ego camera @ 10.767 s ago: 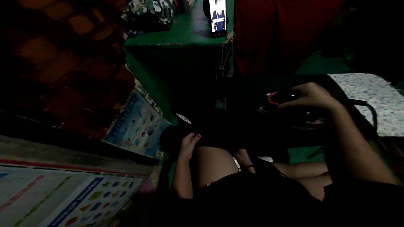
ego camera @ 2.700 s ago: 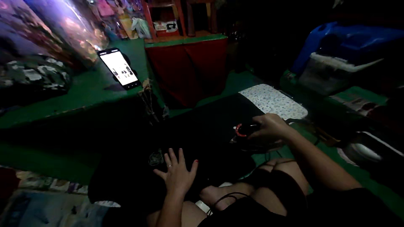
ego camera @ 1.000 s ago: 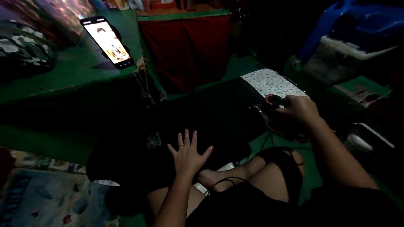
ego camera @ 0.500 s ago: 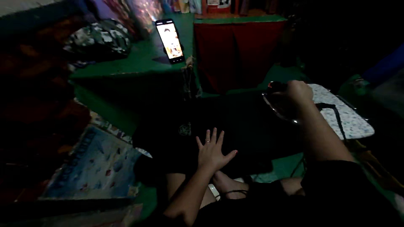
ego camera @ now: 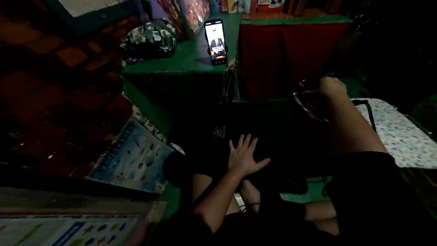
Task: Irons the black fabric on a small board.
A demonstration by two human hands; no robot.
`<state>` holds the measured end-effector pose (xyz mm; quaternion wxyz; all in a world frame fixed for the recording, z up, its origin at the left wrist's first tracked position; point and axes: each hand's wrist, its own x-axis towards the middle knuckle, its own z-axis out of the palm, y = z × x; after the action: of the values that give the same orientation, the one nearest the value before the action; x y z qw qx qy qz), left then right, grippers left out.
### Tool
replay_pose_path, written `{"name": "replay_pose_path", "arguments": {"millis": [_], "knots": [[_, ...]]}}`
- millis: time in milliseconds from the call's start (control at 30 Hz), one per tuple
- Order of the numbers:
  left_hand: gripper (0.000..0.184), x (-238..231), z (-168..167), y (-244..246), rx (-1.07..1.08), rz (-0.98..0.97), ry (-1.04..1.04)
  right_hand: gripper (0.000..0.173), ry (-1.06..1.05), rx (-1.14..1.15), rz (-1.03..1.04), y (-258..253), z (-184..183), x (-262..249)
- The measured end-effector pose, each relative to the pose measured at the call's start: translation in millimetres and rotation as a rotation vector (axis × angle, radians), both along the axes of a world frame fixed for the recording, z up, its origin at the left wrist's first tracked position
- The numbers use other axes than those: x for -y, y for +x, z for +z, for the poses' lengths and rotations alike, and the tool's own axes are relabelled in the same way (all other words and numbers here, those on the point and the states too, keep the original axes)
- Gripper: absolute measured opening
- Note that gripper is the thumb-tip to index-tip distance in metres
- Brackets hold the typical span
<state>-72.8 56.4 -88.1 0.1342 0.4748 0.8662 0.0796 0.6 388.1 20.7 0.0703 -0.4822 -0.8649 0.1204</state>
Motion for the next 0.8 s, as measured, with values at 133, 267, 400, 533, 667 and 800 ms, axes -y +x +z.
{"name": "replay_pose_path", "arguments": {"millis": [133,267,400,533,667,800], "knots": [[0.097,3,-4,1,0.007,0.007,0.035,0.055,0.014,-0.003,0.232,20,-8,11],[0.091,9,-5,-1,0.089,0.028,0.173,0.049,0.012,-0.057,0.455,45,-16,47],[0.080,19,-9,-4,0.193,0.027,0.362,0.043,0.017,-0.098,0.666,81,-23,96],[0.067,27,-17,-8,0.369,0.018,0.623,0.046,-0.014,-0.100,0.846,110,-31,132],[0.068,28,-29,-12,0.580,0.082,0.921,0.051,-0.044,-0.091,0.860,111,-32,158],[0.078,22,-35,-11,0.619,0.150,1.125,0.051,0.012,-0.043,0.568,82,-20,190]]}}
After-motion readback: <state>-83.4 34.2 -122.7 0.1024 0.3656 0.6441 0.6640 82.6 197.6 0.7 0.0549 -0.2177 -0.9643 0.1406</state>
